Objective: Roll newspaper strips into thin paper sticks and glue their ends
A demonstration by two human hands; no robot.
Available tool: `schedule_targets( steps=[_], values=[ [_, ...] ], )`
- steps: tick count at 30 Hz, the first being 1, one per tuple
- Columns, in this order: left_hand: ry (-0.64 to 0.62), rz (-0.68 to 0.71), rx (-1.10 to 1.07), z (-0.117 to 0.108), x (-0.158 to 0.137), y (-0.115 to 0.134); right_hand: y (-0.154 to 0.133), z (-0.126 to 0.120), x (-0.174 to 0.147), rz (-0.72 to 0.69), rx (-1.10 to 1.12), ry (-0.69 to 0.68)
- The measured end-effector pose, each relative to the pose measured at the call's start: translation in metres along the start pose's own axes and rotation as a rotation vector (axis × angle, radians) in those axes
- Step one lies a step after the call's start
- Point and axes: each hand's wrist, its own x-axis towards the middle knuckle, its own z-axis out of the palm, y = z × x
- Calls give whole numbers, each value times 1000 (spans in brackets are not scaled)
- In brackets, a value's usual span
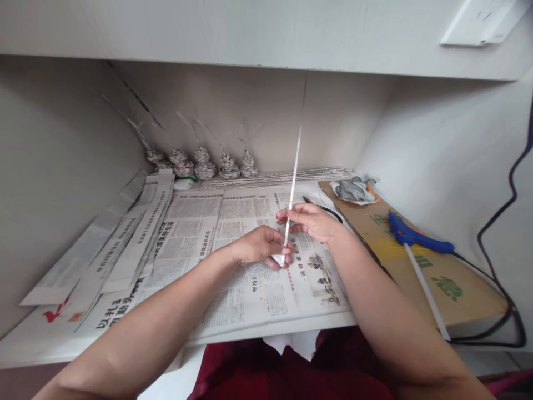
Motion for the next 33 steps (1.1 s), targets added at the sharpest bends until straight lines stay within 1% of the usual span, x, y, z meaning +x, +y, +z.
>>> schedule_targets(
  steps=[2, 6, 7, 11, 13, 16, 17, 21, 22, 25, 27, 28, 31, 32, 33],
  values=[
    [0, -11, 2, 0, 0, 1, 1, 0, 0, -4, -8, -20],
    [14, -21, 4, 1, 0, 1, 2, 1, 2, -9, -34, 125],
    [17, -21, 2, 1, 0, 1, 2, 1, 1, -13, -43, 132],
    [24, -28, 6, -1, -1, 1, -1, -1, -2, -47, -66, -1],
    [22, -22, 5, -1, -1, 1, -2, -3, -2, -55, -63, 18],
    [26, -19, 0, -1, -1, 2, -1, -6, -1, -49, -41, 127],
    [28, -22, -1, -2, -2, 2, -1, -6, -1, -45, -36, 128],
    [22, -29, -4, -4, -1, 1, -2, -3, -1, -45, -35, 11],
    [21, -29, -7, -5, -1, 1, -1, -2, -1, -45, -32, 20],
    [33, -36, -9, -7, -1, 1, 1, -3, 2, -38, -11, 159],
    [33, -35, -2, -8, -1, 1, 1, -3, 3, -36, -3, 204],
    [30, -31, 3, -8, -1, 2, 1, -3, 2, -37, -4, 184],
    [18, -20, 16, -9, -1, 3, 0, -4, 0, -38, -28, 38],
    [19, -22, 15, -9, -1, 3, -1, -4, -1, -40, -37, 21],
    [20, -26, 13, -9, -1, 2, -1, -4, -1, -39, -41, 37]
  ],
)
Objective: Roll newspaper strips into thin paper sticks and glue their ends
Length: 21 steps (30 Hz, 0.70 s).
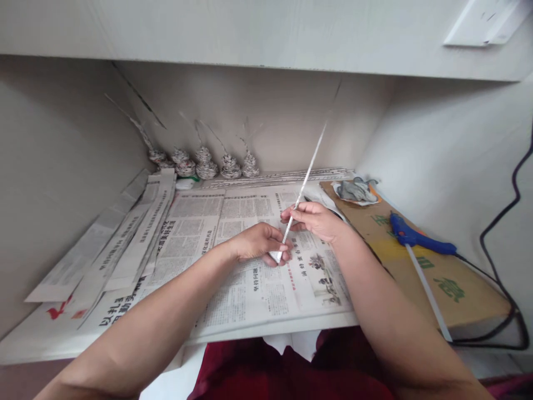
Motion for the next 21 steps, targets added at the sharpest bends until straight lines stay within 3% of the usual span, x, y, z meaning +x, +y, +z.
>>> schedule_targets(
  steps=[4, 9, 14, 18, 21],
  values=[
    [6, -12, -7, -2, 0, -1, 1, 0, 2, 27, -8, 162],
    [5, -13, -2, -4, -1, 0, 1, 0, 1, -1, -7, 5],
    [22, -13, -14, -5, -1, 1, 2, 0, 2, 16, -10, 156],
    [27, -10, -1, -5, -1, 1, 1, 0, 1, -5, 4, 22],
    [37, -15, 0, -4, -2, 2, 3, 1, 3, -15, -17, 101]
  ],
)
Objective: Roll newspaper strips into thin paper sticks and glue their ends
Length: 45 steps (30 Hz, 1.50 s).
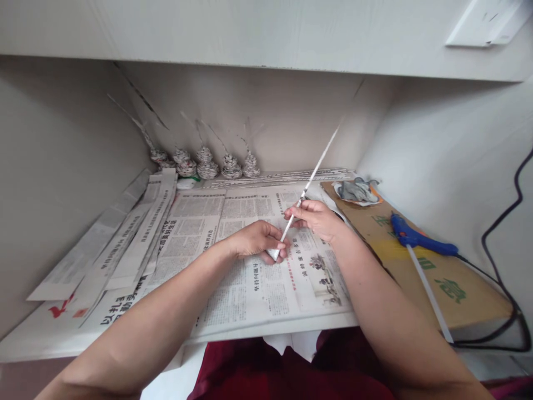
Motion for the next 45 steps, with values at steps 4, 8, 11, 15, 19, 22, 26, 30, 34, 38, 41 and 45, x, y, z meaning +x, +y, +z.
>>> schedule_targets(
  steps=[4, 8, 11, 15, 19, 22, 26, 30, 34, 38, 41, 45],
  values=[
    [14, -9, 1, 0, 0, 0, 1, 0, 2, 19, -39, 106],
    [7, -4, 17, -3, 0, -1, -3, -2, -2, 9, 8, -64],
    [22, -1, 18, -5, 0, -1, -3, -1, -1, -7, 26, 28],
    [24, 11, 26, -5, -1, 1, -2, 1, 1, -2, 35, 57],
    [22, -6, 29, -4, -4, 3, 0, 4, 0, 6, 27, -68],
    [51, -29, 27, -5, -10, 2, 4, 9, 3, 14, 10, 30],
    [94, -49, 20, -11, -22, -4, 6, 16, 4, 17, -21, 34],
    [101, -37, -19, -18, -34, -9, 4, 21, 1, 7, 46, -110],
    [110, -20, -8, -21, -40, -12, 5, 28, 1, -9, 55, 8],
    [107, -9, 22, -22, -43, -14, 6, 34, 1, 7, 22, 17],
    [96, 1, 29, -23, -44, -14, 5, 36, 1, -5, 26, -42],
    [147, -8, 78, -23, -44, -12, 5, 39, 3, -63, -19, 96]
  ],
)
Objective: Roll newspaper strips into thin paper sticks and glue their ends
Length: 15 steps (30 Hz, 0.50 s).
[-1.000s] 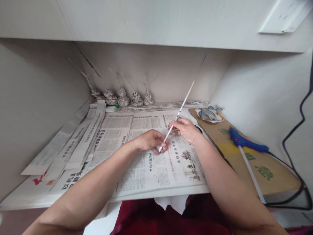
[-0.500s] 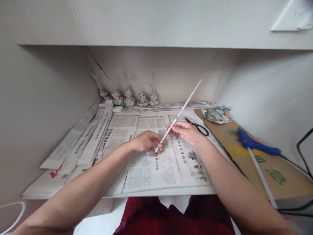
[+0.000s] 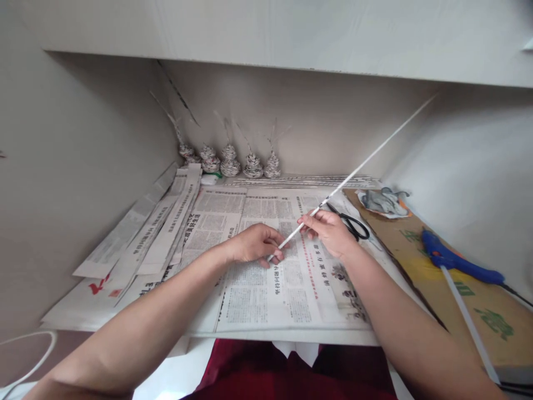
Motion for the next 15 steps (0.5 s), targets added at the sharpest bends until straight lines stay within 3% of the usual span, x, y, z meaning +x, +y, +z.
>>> schedule_targets(
  steps=[2, 7, 15],
  values=[
    [14, 11, 31, 0, 0, 0, 0, 0, 0, -18, -36, 29],
    [31, 17, 30, -2, 1, -1, -4, -6, -1, 6, 13, -98],
    [165, 61, 107, -11, 3, -5, 1, -3, 4, -10, 31, 119]
  ],
)
